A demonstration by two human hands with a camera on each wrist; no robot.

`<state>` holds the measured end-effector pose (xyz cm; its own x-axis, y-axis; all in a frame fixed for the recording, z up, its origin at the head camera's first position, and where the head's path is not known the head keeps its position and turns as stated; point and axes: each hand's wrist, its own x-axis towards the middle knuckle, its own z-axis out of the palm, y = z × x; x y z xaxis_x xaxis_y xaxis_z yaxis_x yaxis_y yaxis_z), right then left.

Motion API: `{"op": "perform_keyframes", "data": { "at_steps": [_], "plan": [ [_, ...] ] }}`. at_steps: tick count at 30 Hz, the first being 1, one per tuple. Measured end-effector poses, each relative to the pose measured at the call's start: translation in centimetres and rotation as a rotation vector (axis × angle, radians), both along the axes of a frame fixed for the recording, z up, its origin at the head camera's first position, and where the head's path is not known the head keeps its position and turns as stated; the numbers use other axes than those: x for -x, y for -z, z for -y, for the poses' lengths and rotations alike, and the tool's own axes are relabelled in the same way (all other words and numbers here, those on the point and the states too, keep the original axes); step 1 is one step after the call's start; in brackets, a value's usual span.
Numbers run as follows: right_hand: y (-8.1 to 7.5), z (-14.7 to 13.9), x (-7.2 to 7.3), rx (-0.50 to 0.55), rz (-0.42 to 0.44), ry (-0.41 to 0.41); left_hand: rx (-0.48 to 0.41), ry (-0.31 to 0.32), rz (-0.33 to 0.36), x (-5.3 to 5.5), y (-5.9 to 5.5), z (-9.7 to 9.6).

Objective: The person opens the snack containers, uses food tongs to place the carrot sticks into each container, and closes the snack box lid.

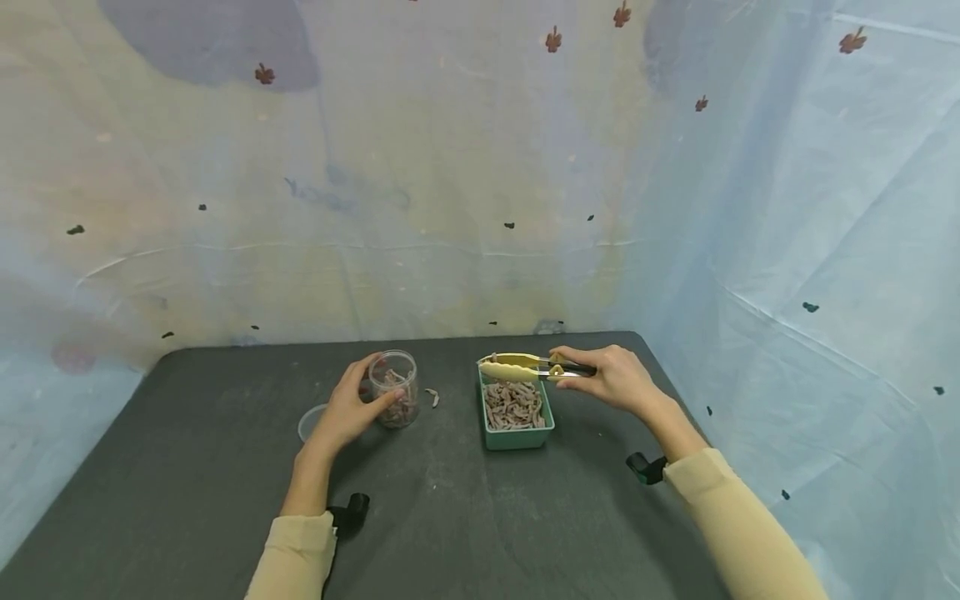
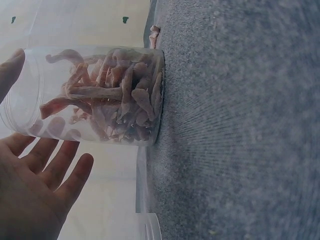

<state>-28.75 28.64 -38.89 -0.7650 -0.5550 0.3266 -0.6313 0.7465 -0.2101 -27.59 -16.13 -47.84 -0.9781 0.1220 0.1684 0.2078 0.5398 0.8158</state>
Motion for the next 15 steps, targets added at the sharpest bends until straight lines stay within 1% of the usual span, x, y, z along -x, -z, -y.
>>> {"op": "perform_keyframes", "data": {
  "at_steps": [3, 9, 15],
  "plan": [
    [-0.3, 0.5, 0.2, 0.017, -0.007, -0.013, 0.014, -0.001, -0.007, 0.0, -0.1, 0.0],
    [-0.7, 1.8, 0.5, 0.059, -0.014, -0.037, 0.002, 0.004, -0.011, 0.0, 0.2, 0.1],
    [-1.4, 3.6, 0.9, 0.088, -0.018, -0.066, 0.010, 0.000, -0.008, 0.0, 0.0, 0.1]
  ]
}}
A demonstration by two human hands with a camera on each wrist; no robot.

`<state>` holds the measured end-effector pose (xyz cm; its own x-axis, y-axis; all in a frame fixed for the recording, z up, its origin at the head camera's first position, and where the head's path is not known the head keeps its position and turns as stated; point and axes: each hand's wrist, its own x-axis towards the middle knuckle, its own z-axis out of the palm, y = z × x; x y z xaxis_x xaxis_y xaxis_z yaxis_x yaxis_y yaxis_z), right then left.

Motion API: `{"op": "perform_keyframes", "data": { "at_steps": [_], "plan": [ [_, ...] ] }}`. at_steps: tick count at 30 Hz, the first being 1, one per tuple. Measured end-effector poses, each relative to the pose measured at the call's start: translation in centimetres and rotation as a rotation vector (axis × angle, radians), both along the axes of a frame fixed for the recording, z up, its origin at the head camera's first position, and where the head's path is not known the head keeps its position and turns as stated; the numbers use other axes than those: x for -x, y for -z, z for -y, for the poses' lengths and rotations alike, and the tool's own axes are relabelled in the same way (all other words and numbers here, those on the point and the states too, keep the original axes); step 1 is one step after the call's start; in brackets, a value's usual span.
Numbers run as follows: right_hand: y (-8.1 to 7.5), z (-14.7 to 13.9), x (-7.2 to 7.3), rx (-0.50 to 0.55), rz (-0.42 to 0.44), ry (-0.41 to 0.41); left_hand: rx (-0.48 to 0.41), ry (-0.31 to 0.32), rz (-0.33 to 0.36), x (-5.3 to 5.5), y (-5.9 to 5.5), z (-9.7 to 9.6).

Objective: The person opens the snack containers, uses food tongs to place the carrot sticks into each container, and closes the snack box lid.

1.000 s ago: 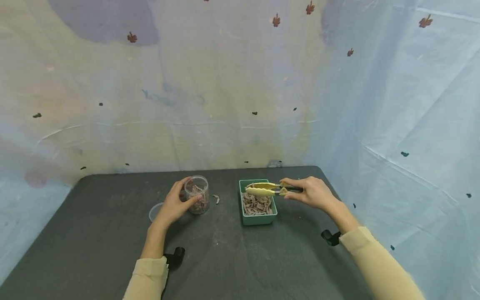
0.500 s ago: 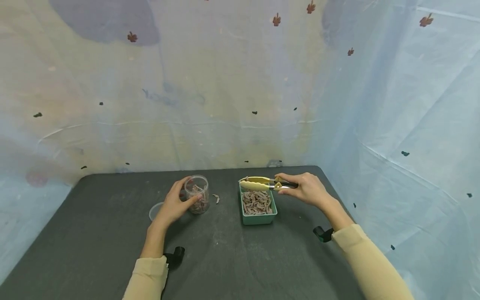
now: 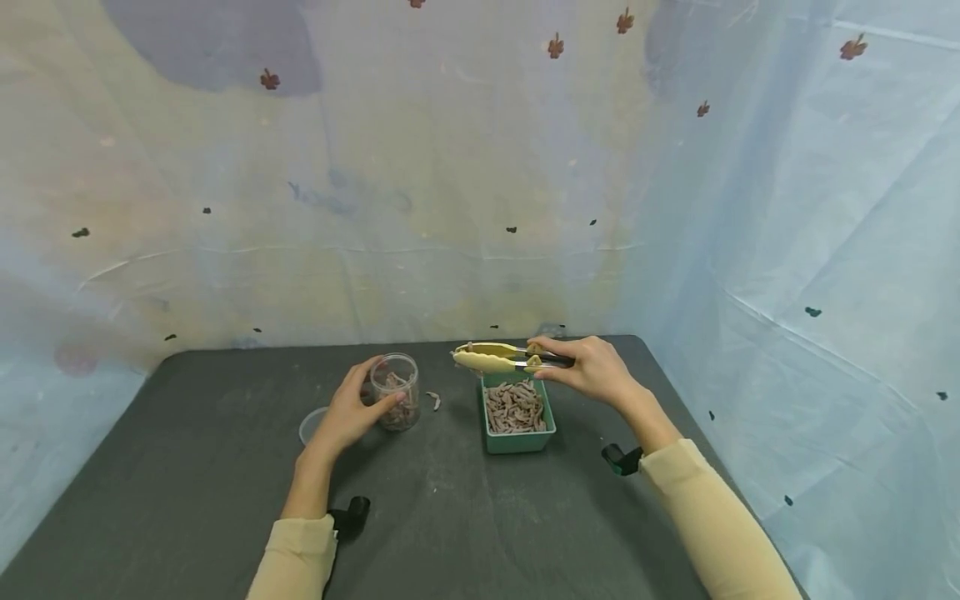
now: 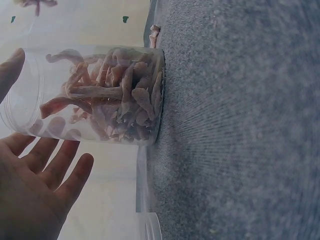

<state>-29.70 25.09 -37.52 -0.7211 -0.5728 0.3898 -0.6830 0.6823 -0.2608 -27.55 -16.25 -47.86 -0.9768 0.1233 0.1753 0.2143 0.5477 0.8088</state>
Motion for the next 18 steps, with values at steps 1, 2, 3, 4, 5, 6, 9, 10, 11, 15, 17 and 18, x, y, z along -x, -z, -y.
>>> {"op": "perform_keyframes", "data": {
  "at_steps": [1, 2, 3, 4, 5, 6, 9, 10, 11, 15, 17, 18],
  "plan": [
    [-0.1, 0.3, 0.1, 0.002, 0.001, -0.004, 0.001, -0.001, 0.001, 0.0, 0.0, 0.0],
    [-0.2, 0.6, 0.2, 0.005, 0.005, -0.005, 0.000, -0.001, 0.003, 0.0, 0.0, 0.0],
    [-0.2, 0.9, 0.3, 0.007, 0.007, -0.008, -0.003, -0.002, 0.005, 0.0, -0.1, 0.0],
    [-0.3, 1.1, 0.4, 0.010, 0.009, -0.011, -0.005, -0.002, 0.008, 0.0, -0.1, 0.0],
    [-0.4, 1.4, 0.5, 0.012, 0.012, -0.013, -0.008, -0.004, 0.010, 0.0, -0.1, 0.0],
    [-0.4, 1.7, 0.6, 0.011, 0.014, -0.014, -0.011, -0.005, 0.014, -0.1, -0.1, -0.1],
    [-0.7, 2.5, 0.9, 0.016, 0.009, -0.037, -0.011, -0.011, 0.021, -0.1, -0.2, -0.1],
    [-0.8, 2.8, 1.0, 0.016, 0.006, -0.049, -0.010, -0.014, 0.021, 0.0, -0.2, -0.1],
    [-0.8, 3.1, 1.0, 0.019, 0.005, -0.062, -0.009, -0.018, 0.022, 0.0, -0.2, -0.1],
    [-1.1, 4.3, 1.4, 0.031, -0.001, -0.114, -0.002, -0.020, 0.023, 0.0, -0.2, -0.2],
    [-1.3, 4.9, 1.6, 0.037, 0.003, -0.132, -0.001, -0.020, 0.025, 0.0, -0.2, -0.2],
    [-1.3, 5.2, 1.7, 0.036, 0.003, -0.139, -0.003, -0.018, 0.027, 0.0, -0.2, -0.2]
  ]
}}
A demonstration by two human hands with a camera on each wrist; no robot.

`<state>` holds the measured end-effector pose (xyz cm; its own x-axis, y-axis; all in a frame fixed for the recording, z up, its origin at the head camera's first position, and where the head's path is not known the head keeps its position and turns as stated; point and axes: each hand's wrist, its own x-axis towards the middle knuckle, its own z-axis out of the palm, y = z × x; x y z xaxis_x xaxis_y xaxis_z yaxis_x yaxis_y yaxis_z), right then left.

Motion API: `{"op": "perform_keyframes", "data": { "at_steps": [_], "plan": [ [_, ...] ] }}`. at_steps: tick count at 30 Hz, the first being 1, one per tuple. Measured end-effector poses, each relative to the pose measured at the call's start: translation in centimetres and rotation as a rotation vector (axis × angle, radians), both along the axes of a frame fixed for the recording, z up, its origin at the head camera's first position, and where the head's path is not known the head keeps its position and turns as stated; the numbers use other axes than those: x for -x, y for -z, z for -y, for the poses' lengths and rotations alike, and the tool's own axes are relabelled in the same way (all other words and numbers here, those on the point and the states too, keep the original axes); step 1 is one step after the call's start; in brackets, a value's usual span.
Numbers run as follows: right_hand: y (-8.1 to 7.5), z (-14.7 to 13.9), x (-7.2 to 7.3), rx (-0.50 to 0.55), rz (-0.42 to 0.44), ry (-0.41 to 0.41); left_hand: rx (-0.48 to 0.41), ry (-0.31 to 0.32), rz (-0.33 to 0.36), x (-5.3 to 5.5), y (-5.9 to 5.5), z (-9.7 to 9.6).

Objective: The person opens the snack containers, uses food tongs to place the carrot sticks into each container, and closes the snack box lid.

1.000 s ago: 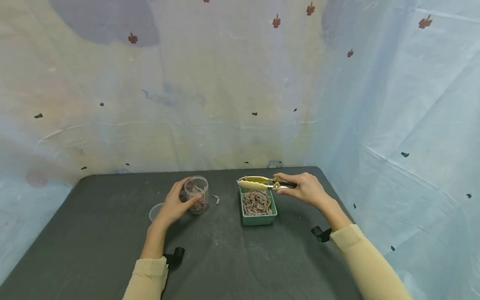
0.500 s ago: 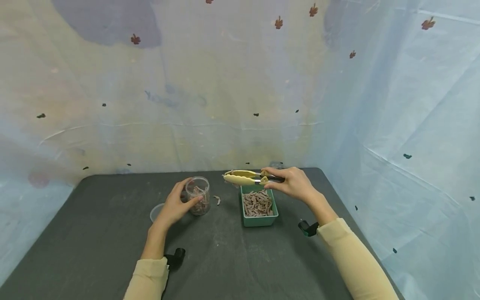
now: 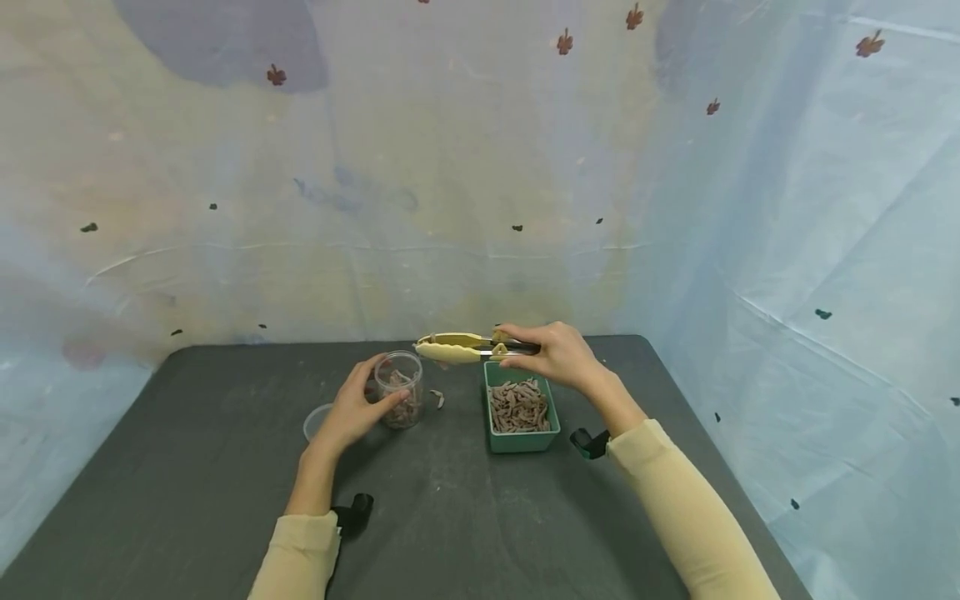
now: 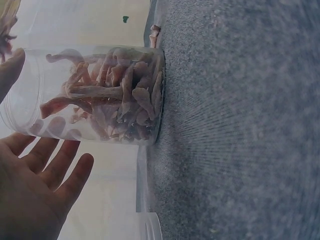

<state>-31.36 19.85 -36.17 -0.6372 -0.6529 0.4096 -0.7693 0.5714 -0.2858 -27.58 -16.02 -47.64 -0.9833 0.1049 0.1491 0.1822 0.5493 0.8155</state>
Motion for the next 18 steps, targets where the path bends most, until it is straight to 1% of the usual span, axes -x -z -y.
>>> {"op": "perform_keyframes", "data": {
  "at_steps": [6, 11, 18],
  "plan": [
    [-0.3, 1.6, 0.4, -0.035, 0.009, 0.005, -0.006, 0.011, 0.009, 0.0, -0.2, 0.0],
    [-0.4, 2.9, 0.7, -0.058, 0.013, 0.004, -0.007, 0.019, 0.002, 0.0, -0.1, 0.1],
    [-0.2, 4.5, 0.8, -0.090, -0.026, -0.009, -0.022, 0.012, 0.008, -0.2, -0.1, 0.2]
  ]
}}
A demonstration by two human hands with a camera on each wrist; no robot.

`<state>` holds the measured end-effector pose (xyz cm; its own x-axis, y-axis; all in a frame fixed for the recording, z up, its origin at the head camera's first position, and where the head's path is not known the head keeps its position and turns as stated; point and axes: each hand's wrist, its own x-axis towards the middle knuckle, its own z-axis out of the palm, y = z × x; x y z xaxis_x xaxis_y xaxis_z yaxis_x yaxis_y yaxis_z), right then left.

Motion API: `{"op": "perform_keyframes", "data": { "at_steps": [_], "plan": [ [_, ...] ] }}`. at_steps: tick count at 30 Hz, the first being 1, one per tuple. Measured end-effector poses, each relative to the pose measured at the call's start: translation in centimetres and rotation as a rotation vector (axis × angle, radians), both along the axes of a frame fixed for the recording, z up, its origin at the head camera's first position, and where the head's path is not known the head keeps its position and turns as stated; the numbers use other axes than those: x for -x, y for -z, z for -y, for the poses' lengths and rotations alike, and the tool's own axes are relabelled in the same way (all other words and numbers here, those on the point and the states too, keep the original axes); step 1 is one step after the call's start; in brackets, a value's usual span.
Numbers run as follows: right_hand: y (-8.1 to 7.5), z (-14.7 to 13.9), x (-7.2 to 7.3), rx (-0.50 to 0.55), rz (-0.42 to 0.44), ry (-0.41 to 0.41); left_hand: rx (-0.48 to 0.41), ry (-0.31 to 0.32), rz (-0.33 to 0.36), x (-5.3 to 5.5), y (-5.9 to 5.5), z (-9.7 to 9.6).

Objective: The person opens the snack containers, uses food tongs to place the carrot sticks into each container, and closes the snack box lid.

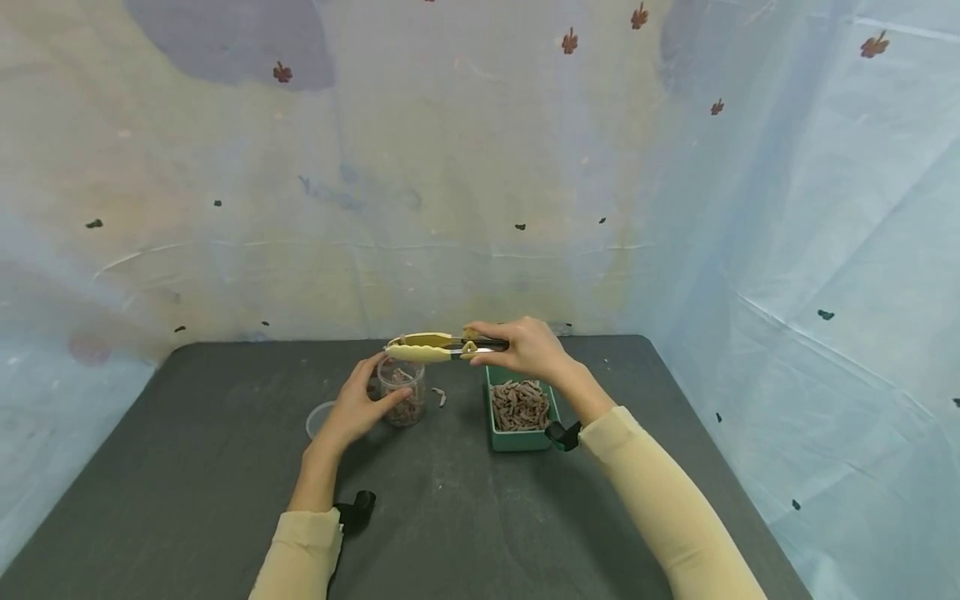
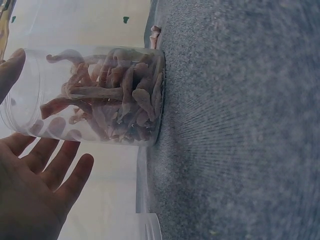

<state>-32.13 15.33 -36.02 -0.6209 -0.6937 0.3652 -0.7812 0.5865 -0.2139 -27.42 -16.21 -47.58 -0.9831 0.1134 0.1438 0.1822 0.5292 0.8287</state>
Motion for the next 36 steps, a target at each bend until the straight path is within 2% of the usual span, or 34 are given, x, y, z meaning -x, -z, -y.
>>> {"op": "perform_keyframes", "data": {
  "at_steps": [13, 22, 30, 36],
  "plan": [
    [2.3, 0.9, 0.3, -0.037, 0.025, 0.028, -0.015, 0.007, 0.009, 0.1, 0.2, -0.1],
    [1.9, 1.4, 0.1, -0.098, 0.006, 0.033, -0.009, -0.001, -0.006, 0.2, 0.1, -0.1],
    [1.7, 1.5, 0.1, -0.151, 0.052, 0.044, 0.010, -0.001, -0.015, 0.2, 0.2, 0.0],
    [1.6, 1.6, 0.0, -0.169, 0.014, 0.037, -0.003, -0.003, -0.012, 0.3, 0.2, 0.0]
  ]
}}
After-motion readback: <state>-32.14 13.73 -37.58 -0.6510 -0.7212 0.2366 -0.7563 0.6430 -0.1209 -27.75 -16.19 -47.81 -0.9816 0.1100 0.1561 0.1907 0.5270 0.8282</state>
